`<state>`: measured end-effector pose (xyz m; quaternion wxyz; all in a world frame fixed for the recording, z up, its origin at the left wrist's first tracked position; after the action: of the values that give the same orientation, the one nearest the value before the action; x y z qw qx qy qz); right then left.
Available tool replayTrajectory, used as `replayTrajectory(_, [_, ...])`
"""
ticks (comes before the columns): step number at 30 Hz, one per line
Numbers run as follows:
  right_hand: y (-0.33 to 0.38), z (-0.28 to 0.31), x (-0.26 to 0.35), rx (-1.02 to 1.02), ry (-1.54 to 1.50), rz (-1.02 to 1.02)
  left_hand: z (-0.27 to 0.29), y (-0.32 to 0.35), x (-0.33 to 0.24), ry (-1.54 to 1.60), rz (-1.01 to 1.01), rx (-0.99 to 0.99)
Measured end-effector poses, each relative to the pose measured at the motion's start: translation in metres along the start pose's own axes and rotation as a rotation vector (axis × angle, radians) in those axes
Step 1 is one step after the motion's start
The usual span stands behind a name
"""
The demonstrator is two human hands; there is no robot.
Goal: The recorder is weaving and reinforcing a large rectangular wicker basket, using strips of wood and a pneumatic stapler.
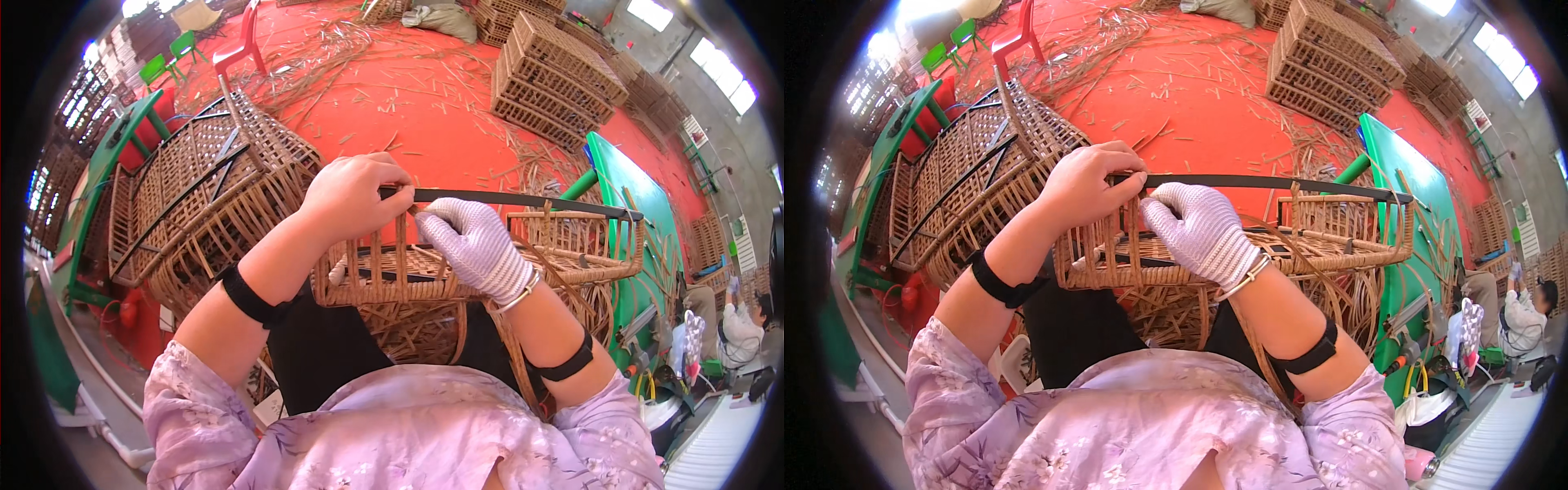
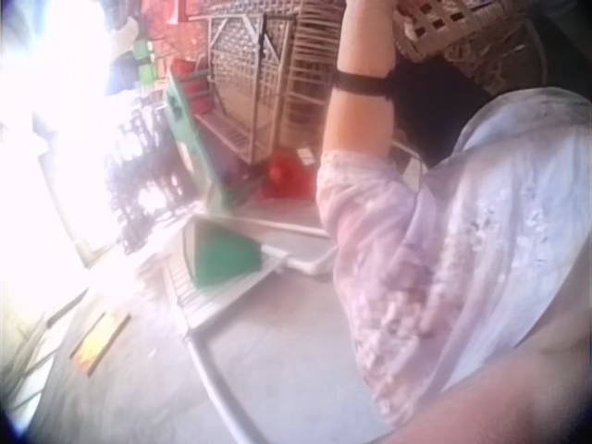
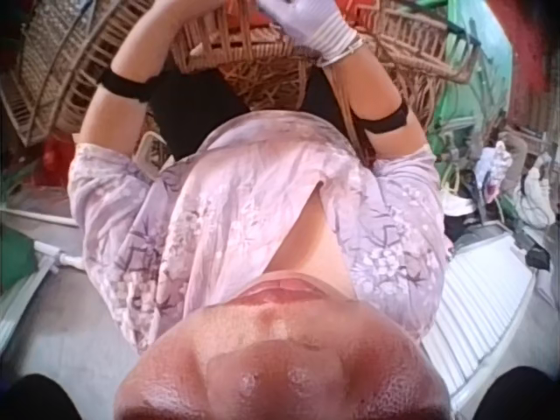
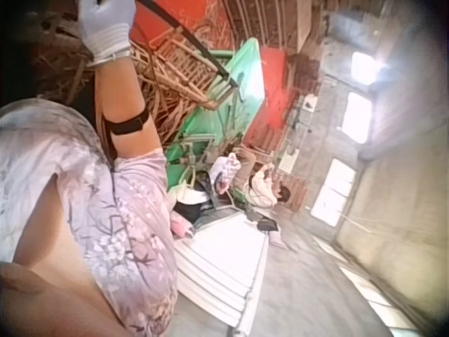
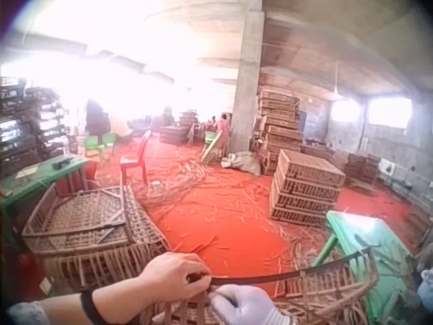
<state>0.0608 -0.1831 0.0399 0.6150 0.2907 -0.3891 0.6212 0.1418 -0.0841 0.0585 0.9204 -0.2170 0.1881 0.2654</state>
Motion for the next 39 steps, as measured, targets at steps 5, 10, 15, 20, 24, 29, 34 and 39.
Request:
replayTrajectory(5, [-0.009,0.018,0.039,0.019,0.227,0.191,0.002,0.003,0.001,-0.036,-0.054,-0.064])
replayTrajectory(10, [-0.049,0.034,0.051,-0.074,0.445,0.370,0.010,0.003,0.015,0.214,0.085,-0.148])
replayTrajectory(15, [-0.091,0.018,0.015,0.100,0.713,0.133,0.006,0.004,0.023,0.236,0.211,-0.105])
replayTrajectory(20, [-0.094,0.012,-0.005,0.331,0.654,-0.193,0.005,0.006,0.013,0.224,0.195,0.024])
replayTrajectory(24, [-0.099,0.008,-0.005,0.379,0.742,-0.164,0.006,0.004,0.006,0.061,0.075,-0.021])
replayTrajectory(29, [-0.107,0.006,-0.027,0.414,0.671,-0.200,-0.003,-0.005,0.006,0.093,0.114,0.101])
replayTrajectory(34, [-0.052,0.026,0.041,-0.249,0.815,0.456,-0.007,-0.002,0.011,0.165,0.105,0.158])
replayTrajectory(39, [0.004,0.003,0.012,0.094,0.661,0.194,-0.018,-0.011,0.016,0.224,0.024,0.203])
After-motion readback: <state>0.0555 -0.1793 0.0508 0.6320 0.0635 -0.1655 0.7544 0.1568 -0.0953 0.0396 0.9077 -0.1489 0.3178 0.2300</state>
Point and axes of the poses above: each hand's wrist, its own y-axis away from the middle knuckle, its own z-axis out of the back of the hand, x = y × z, the point moved 9 cm from there along -y, towards the middle knuckle
